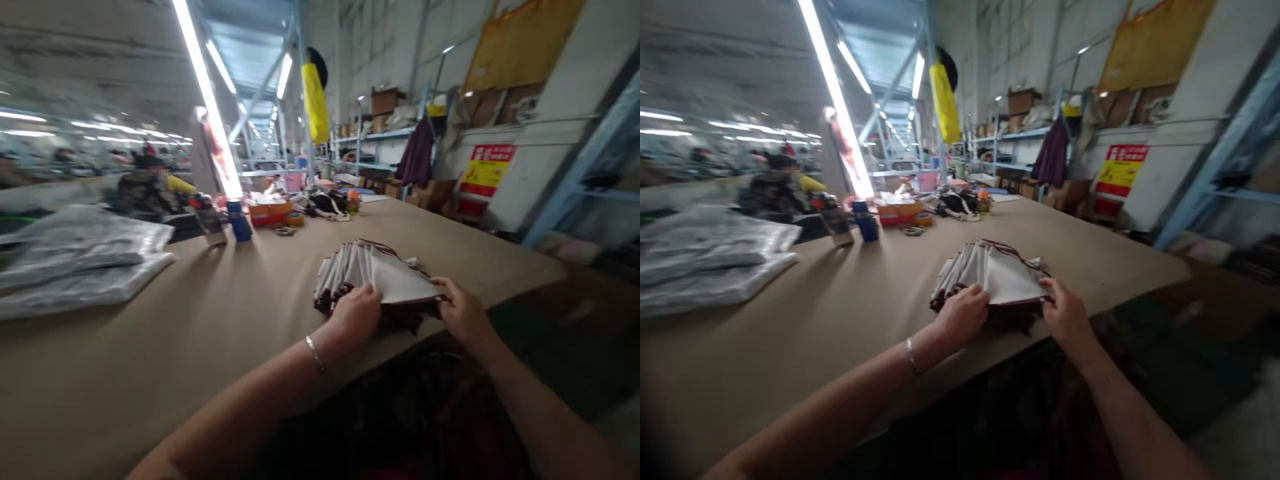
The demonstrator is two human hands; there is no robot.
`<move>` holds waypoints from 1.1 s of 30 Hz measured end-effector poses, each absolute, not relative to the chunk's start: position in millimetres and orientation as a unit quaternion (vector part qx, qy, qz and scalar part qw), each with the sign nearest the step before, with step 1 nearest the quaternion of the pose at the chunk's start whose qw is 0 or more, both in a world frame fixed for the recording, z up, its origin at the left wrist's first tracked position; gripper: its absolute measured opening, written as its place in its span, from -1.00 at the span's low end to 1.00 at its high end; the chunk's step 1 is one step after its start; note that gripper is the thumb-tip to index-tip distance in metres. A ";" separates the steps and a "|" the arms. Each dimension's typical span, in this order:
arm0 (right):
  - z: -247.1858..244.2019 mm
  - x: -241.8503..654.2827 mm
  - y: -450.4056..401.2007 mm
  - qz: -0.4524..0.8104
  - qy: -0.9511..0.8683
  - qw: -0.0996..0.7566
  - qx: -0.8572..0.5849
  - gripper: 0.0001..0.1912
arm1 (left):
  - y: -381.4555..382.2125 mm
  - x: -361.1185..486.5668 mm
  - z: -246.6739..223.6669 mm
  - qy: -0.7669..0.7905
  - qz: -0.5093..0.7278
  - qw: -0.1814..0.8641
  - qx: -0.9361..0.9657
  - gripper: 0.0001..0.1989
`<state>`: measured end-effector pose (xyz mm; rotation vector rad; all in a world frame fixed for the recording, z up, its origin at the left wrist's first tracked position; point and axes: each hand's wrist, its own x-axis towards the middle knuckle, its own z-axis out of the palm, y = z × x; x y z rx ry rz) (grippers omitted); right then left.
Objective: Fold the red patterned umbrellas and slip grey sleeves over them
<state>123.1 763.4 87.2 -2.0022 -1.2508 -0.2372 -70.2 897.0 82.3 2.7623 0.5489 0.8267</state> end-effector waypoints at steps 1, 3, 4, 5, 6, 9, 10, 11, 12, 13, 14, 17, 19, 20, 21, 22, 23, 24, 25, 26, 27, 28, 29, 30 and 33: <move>85.4 119.9 756.8 -0.103 -0.472 0.371 -0.793 -0.57 | 893.3 -65.6 82.3 0.206 0.315 0.172 0.910 -0.90; 80.4 107.2 739.2 -0.136 -0.478 0.341 -0.798 -0.62 | 876.4 -57.8 85.9 0.233 0.376 0.372 0.816 -0.94; 77.0 98.6 728.3 -0.151 -0.495 0.315 -0.796 -0.68 | 864.5 -55.2 89.3 0.230 0.399 0.482 0.745 -0.98; 73.0 89.5 716.6 -0.158 -0.515 0.287 -0.792 -0.76 | 851.8 -53.7 93.0 0.217 0.413 0.582 0.666 -0.96; 68.6 80.6 705.0 -0.154 -0.534 0.265 -0.788 -0.81 | 839.3 -53.3 96.4 0.194 0.411 0.667 0.591 -0.90; 55.7 61.5 676.0 -0.069 -0.540 0.304 -0.782 -0.85 | 810.1 -57.0 97.0 0.143 0.350 0.816 0.438 -0.75; 52.2 58.4 669.5 -0.011 -0.514 0.365 -0.776 -0.85 | 803.9 -59.0 92.0 0.145 0.325 0.836 0.418 -0.73; 49.0 56.6 664.5 0.059 -0.469 0.450 -0.757 -0.85 | 799.1 -61.1 84.3 0.156 0.302 0.841 0.421 -0.73; 45.7 55.4 660.9 0.136 -0.405 0.550 -0.718 -0.85 | 795.0 -62.9 74.4 0.174 0.278 0.832 0.448 -0.74; 41.9 54.3 658.1 0.214 -0.325 0.646 -0.657 -0.83 | 791.2 -64.5 63.3 0.191 0.246 0.813 0.493 -0.77; 37.2 52.4 655.6 0.288 -0.236 0.721 -0.584 -0.80 | 787.4 -65.8 52.2 0.198 0.196 0.792 0.543 -0.77; 17.3 40.8 643.4 0.466 -0.039 0.772 -0.430 -0.74 | 776.0 -67.7 30.2 0.151 0.006 0.790 0.594 -0.67; 5.5 32.0 626.8 0.549 -0.029 0.730 -0.407 -0.70 | 772.0 -65.3 30.6 0.132 -0.044 0.841 0.523 -0.65; 3.2 29.9 616.7 0.570 -0.049 0.714 -0.402 -0.66 | 771.9 -62.3 34.6 0.137 -0.048 0.864 0.482 -0.65; 4.7 30.5 606.7 0.580 -0.073 0.707 -0.397 -0.61 | 773.1 -57.6 39.9 0.144 -0.049 0.881 0.448 -0.66; 10.2 34.7 598.4 0.578 -0.101 0.708 -0.393 -0.56 | 775.5 -51.2 45.6 0.145 -0.054 0.892 0.426 -0.66; 19.2 42.6 593.2 0.560 -0.125 0.717 -0.396 -0.50 | 779.1 -42.9 50.7 0.135 -0.065 0.899 0.412 -0.67; 30.6 54.2 592.4 0.529 -0.144 0.730 -0.408 -0.47 | 783.7 -32.9 54.5 0.120 -0.071 0.903 0.405 -0.68; 42.4 68.8 596.6 0.494 -0.163 0.741 -0.424 -0.46 | 789.2 -21.5 56.2 0.106 -0.064 0.907 0.402 -0.68; 52.5 85.4 605.6 0.455 -0.177 0.746 -0.454 -0.49 | 795.3 -9.0 55.4 0.099 -0.047 0.909 0.401 -0.69; 59.0 102.6 618.7 0.426 -0.187 0.744 -0.480 -0.54 | 801.9 3.9 51.6 0.109 -0.019 0.906 0.408 -0.71; 60.4 119.1 634.4 0.414 -0.196 0.734 -0.502 -0.59 | 808.5 16.5 44.6 0.131 0.015 0.898 0.420 -0.72; 55.9 133.6 651.1 0.411 -0.207 0.718 -0.522 -0.63 | 814.8 28.1 34.5 0.162 0.042 0.883 0.438 -0.75; 45.7 145.0 667.1 0.401 -0.233 0.694 -0.551 -0.63 | 820.1 37.9 21.4 0.198 0.061 0.861 0.465 -0.77; -6.3 156.7 700.1 0.314 -0.344 0.595 -0.656 -0.53 | 825.7 53.0 -31.2 0.248 0.067 0.814 0.521 -0.77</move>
